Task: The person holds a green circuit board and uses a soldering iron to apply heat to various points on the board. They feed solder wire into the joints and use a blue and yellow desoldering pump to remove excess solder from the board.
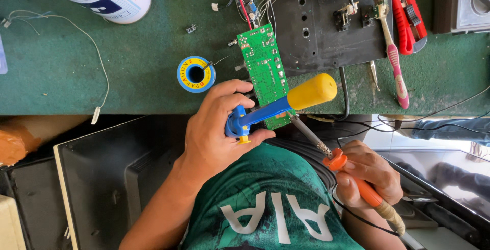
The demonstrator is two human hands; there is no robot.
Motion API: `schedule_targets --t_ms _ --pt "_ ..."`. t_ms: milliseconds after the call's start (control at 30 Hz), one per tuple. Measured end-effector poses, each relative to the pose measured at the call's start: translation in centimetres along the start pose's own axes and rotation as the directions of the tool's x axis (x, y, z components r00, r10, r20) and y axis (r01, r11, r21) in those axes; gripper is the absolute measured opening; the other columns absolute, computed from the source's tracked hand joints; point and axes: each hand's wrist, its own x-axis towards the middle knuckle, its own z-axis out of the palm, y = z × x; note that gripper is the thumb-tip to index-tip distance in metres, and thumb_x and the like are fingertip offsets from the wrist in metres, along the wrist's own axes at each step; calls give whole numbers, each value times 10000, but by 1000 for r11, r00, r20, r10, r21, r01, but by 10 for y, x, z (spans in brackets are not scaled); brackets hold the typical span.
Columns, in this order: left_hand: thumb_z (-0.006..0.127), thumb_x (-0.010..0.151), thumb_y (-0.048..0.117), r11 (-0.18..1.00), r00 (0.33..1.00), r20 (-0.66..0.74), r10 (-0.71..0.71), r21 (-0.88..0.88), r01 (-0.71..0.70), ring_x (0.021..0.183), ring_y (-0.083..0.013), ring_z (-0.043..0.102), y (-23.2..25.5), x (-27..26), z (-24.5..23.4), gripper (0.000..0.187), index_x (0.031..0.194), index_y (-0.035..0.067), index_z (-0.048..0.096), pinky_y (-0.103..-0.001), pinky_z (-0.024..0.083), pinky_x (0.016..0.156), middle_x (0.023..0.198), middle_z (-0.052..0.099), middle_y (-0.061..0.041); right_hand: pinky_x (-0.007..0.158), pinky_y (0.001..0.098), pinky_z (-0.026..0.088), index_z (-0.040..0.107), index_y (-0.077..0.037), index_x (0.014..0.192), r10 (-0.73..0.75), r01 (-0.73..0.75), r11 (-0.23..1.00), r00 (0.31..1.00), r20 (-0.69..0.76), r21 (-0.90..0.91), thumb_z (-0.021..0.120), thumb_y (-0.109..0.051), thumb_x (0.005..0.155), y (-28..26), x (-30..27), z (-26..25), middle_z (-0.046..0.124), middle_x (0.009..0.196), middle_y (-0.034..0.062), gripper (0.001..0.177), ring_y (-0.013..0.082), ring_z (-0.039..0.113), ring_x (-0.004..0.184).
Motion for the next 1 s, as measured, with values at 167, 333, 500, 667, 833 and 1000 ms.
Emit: schedule_targets --t_ms 167,333,500,667,833,1000 --pt "1013 832 319 1000 1000 -5 -1 13 1 1242 -288 702 -1 -1 1 650 1234 89 556 -369 609 955 1364 645 -131 647 399 600 590 -36 1060 -7 6 1000 1000 -9 -29 621 -172 1018 -3 4 2 709 843 213 146 311 774 709" --pt "1018 814 334 1000 1000 -9 11 -4 -11 1224 -290 698 -2 -1 0 676 1235 85 552 -374 614 938 1343 646 -141 640 401 595 596 -22 1056 -9 9 1000 1000 -23 -15 621 -158 1010 -4 8 6 702 825 236 146 324 764 686" --pt "846 709 654 903 992 -78 -96 -425 54 819 -116 579 13 -11 -6 932 1357 50 555 -276 496 685 1216 629 -102 621 402 574 583 -17 1038 -32 31 998 999 -15 -46 642 -149 993 -11 14 7 707 827 235 151 307 742 665" --pt "748 1027 693 520 974 -179 -141 -850 -81 663 -241 591 50 0 -12 740 1303 49 511 -318 532 606 1145 560 -189 612 389 564 606 -24 1020 -35 32 998 998 -60 -51 675 -148 971 -12 15 11 704 810 187 150 291 707 643" --pt "697 953 645 466 958 -271 97 -838 -284 825 -322 694 64 31 -19 775 1476 115 482 -517 633 899 929 655 -196 586 376 568 613 -11 1001 -84 80 996 994 -68 -49 684 -112 966 -16 22 13 698 809 163 129 286 693 629" --pt "557 1043 804 692 964 -232 130 -675 -256 691 -172 566 76 54 2 772 1415 133 465 -316 474 702 873 597 -92 595 375 554 629 -6 942 -56 53 997 997 -61 -48 707 -91 937 -20 24 13 688 808 143 116 270 663 629"
